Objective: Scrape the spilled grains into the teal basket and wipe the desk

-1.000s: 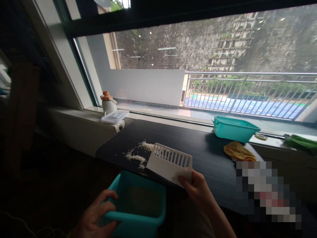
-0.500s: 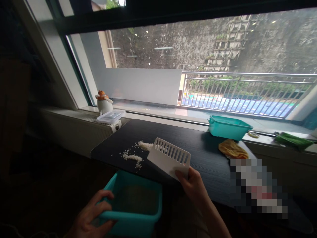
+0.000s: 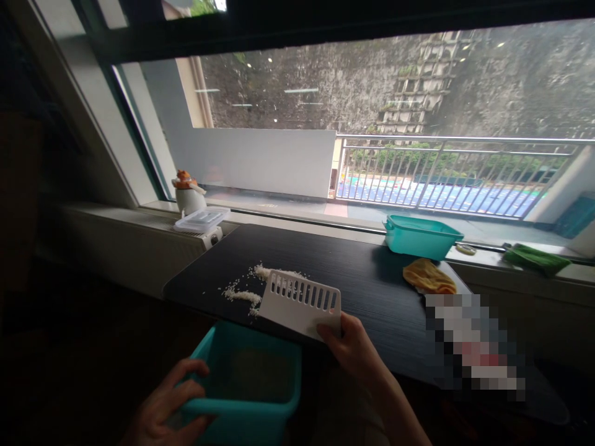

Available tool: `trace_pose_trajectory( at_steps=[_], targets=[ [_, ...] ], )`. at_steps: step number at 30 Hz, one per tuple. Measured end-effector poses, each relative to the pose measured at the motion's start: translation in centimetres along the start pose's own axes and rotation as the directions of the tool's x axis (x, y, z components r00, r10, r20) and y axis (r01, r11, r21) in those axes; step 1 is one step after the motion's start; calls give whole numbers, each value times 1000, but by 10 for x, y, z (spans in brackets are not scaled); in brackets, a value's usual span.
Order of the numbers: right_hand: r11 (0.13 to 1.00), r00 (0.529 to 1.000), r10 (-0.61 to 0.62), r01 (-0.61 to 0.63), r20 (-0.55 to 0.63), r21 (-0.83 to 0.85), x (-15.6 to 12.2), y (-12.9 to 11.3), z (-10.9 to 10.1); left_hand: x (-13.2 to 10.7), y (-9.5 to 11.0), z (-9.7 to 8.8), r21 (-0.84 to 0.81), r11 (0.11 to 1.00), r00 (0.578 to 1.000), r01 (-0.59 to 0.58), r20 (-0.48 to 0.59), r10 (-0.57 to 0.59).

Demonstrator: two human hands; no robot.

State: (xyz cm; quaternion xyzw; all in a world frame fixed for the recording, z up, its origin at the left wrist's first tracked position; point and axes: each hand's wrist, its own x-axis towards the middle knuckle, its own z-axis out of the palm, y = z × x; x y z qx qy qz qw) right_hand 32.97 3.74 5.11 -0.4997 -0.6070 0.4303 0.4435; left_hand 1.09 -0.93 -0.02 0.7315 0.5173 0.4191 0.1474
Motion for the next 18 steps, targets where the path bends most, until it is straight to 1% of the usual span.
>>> trace_pose_trajectory(
  at_steps=[2, 4, 7, 11, 14, 18],
  targets=[
    [1000, 1000, 0, 0, 21, 15, -1, -4, 1, 0, 0, 0, 8, 1000, 1000, -3, -6, 3],
    [999, 1000, 3, -4, 17, 37, -3, -6, 2, 1, 1, 0, 18, 1000, 1000, -10, -20, 11],
    [995, 1000, 26, -25, -13, 95, -4, -5, 3, 1, 1, 0, 25, 999, 999, -25, -35, 26],
    [987, 996, 45, -32, -79, 156, -3, 0, 5, 1, 2, -1, 12, 999, 999, -34, -28, 34],
    [991, 994, 37, -22, -106, 134, -3, 0, 6, 1, 3, -1, -1, 999, 999, -33, -27, 33],
    [995, 998, 35, -31, -51, 91, -3, -4, 6, 1, 3, -1, -21, 1000, 1000, -9, -18, 9]
  ],
)
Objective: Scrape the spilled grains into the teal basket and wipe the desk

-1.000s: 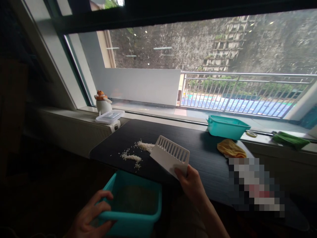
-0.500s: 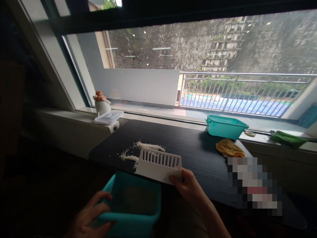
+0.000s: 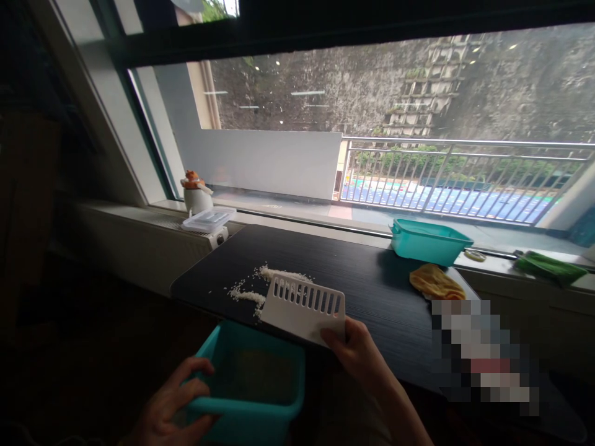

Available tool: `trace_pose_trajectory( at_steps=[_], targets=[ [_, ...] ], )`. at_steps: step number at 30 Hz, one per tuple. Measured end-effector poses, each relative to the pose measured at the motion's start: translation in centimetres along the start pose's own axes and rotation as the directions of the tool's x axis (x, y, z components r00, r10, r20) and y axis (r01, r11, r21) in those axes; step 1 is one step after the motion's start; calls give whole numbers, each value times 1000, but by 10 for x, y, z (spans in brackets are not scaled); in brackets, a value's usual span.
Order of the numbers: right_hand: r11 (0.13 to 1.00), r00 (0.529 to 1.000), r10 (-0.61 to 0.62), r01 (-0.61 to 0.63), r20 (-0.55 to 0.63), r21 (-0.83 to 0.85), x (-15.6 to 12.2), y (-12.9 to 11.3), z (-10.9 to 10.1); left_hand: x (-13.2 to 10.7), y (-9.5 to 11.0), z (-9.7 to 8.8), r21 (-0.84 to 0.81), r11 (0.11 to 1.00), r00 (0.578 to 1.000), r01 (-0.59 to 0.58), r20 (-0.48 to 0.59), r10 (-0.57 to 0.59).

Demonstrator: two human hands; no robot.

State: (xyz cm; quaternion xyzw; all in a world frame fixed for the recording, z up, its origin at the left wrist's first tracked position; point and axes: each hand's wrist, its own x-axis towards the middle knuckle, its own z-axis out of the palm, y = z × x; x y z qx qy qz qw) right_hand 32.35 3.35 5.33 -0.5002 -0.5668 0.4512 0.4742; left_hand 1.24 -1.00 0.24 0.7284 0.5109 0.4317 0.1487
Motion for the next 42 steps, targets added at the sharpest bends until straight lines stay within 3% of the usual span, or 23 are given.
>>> trace_pose_trajectory(
  at_steps=[7, 13, 21, 42],
  targets=[
    [1000, 999, 8, -8, -51, 9, 2, 1, 1, -1, -1, 0, 1, 1000, 999, 29, 17, -29],
    [999, 996, 14, -11, 88, -31, 3, 0, -2, 0, -1, 0, 3, 1000, 1000, 6, 14, -6],
    [1000, 999, 29, -29, 22, -1, 6, -1, 1, 0, -1, 0, -4, 1000, 1000, 13, 16, -13],
    [1000, 986, 5, -5, 164, -3, 23, -7, 16, 1, -5, -3, 33, 999, 1000, 21, -11, -21]
  ],
)
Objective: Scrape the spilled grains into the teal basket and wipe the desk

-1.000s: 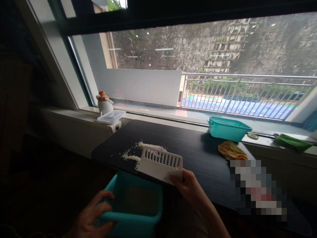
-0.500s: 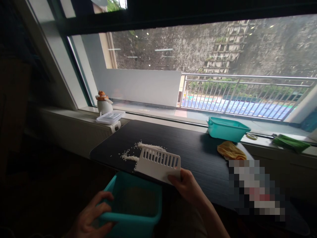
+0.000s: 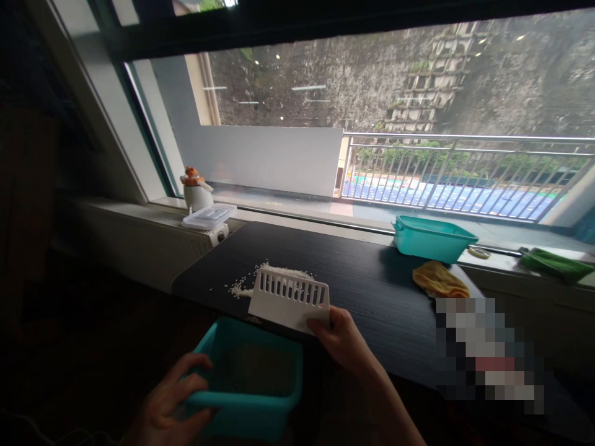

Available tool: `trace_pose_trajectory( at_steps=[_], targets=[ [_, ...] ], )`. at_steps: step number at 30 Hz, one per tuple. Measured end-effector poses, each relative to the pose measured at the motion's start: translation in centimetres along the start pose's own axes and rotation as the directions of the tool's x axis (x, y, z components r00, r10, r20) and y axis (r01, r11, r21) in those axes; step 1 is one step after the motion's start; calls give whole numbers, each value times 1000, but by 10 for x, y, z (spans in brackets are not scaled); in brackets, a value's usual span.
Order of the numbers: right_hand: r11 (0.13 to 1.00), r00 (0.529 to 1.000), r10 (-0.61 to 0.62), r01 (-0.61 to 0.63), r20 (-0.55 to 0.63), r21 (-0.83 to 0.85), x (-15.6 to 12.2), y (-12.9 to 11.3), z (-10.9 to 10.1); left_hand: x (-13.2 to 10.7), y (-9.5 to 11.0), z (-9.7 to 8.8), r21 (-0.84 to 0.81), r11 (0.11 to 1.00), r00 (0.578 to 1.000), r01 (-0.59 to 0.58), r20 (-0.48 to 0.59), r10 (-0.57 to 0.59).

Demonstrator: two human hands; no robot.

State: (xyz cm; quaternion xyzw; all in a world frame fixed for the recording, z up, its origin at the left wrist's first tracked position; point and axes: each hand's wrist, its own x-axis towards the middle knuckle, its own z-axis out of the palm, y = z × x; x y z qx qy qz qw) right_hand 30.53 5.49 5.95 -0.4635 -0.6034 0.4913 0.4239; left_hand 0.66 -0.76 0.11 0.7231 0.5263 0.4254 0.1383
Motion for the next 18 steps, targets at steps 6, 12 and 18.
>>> trace_pose_trajectory(
  at_steps=[6, 12, 18],
  targets=[
    [1000, 998, 8, -7, -62, 22, -2, -1, 1, 0, 3, 0, -15, 1000, 1000, 7, -17, -8],
    [999, 999, -1, 0, 47, 33, -3, -1, -2, 0, 2, 0, -36, 998, 999, 44, 14, -43],
    [1000, 939, -16, 16, -345, -2, 2, 11, 1, 0, 0, 0, -36, 999, 1000, 12, 20, -12]
  ],
)
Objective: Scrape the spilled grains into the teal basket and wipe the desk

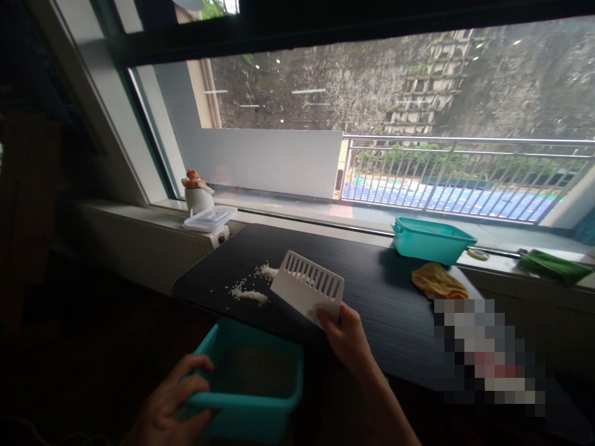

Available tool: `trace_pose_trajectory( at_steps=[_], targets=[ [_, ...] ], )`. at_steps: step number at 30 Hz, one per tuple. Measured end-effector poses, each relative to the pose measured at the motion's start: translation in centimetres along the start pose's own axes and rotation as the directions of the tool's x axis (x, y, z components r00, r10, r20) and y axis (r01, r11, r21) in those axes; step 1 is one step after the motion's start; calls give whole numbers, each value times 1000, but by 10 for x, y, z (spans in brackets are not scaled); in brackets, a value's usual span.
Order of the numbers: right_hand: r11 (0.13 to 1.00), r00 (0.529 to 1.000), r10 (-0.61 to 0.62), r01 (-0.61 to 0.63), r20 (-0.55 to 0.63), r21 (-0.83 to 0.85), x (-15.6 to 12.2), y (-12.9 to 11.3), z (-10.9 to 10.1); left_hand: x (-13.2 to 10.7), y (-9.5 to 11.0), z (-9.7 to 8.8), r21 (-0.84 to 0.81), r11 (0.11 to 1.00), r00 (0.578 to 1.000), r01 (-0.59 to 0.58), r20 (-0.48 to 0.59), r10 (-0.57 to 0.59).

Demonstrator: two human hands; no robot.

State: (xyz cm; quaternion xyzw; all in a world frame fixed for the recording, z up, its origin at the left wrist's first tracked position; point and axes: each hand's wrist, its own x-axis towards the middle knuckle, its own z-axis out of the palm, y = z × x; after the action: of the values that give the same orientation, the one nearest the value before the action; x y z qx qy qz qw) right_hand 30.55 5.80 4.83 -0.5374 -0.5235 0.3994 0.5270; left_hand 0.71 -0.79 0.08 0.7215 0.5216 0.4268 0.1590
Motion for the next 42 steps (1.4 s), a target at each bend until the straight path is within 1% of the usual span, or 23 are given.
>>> trace_pose_trajectory(
  at_steps=[1, 3, 7, 10, 12, 17, 22, 26, 31, 33, 38, 42],
  targets=[
    [1000, 999, 0, -1, -47, -7, 0, 1, 1, 0, 1, 0, 4, 1000, 1000, -6, -5, 6],
    [1000, 998, -2, 1, -68, -13, 0, 1, 3, 1, 2, -1, 17, 1000, 1000, -10, -23, 10],
    [1000, 1000, -12, 12, -10, 2, -3, -4, 5, 2, 3, -2, 30, 1000, 999, -5, -50, 6],
    [1000, 997, -13, 12, 72, 21, -5, -5, 4, 2, 1, -3, 23, 1000, 999, 15, -31, -14],
    [1000, 995, -16, 15, 100, 15, -4, -3, 3, 1, -1, -2, 16, 1000, 999, 28, -21, -27],
    [999, 999, -28, 29, 41, -32, 1, 3, 2, 0, -1, 0, 3, 1000, 1000, 25, -18, -25],
    [999, 993, -11, 16, 121, -40, 1, 1, 1, 2, 4, -1, 21, 1000, 999, 12, -50, -10],
    [999, 984, -11, 4, 177, 38, -4, -6, 2, 2, 3, -1, 23, 1000, 1000, 10, -22, -10],
    [997, 993, 19, -28, 116, 76, -7, -12, 2, 2, 1, -2, 35, 999, 1000, 7, -29, -6],
    [996, 992, 24, -35, 126, 83, -8, -12, 2, 2, 1, -2, 37, 999, 1000, 4, -30, -3],
    [993, 979, 22, -45, 203, 107, -9, -13, 1, 1, 0, -2, 43, 999, 1000, 3, -26, -2],
    [995, 985, 32, -46, 169, 85, -9, -12, 1, 0, -6, -1, 45, 999, 1000, -8, 2, 8]
  ],
)
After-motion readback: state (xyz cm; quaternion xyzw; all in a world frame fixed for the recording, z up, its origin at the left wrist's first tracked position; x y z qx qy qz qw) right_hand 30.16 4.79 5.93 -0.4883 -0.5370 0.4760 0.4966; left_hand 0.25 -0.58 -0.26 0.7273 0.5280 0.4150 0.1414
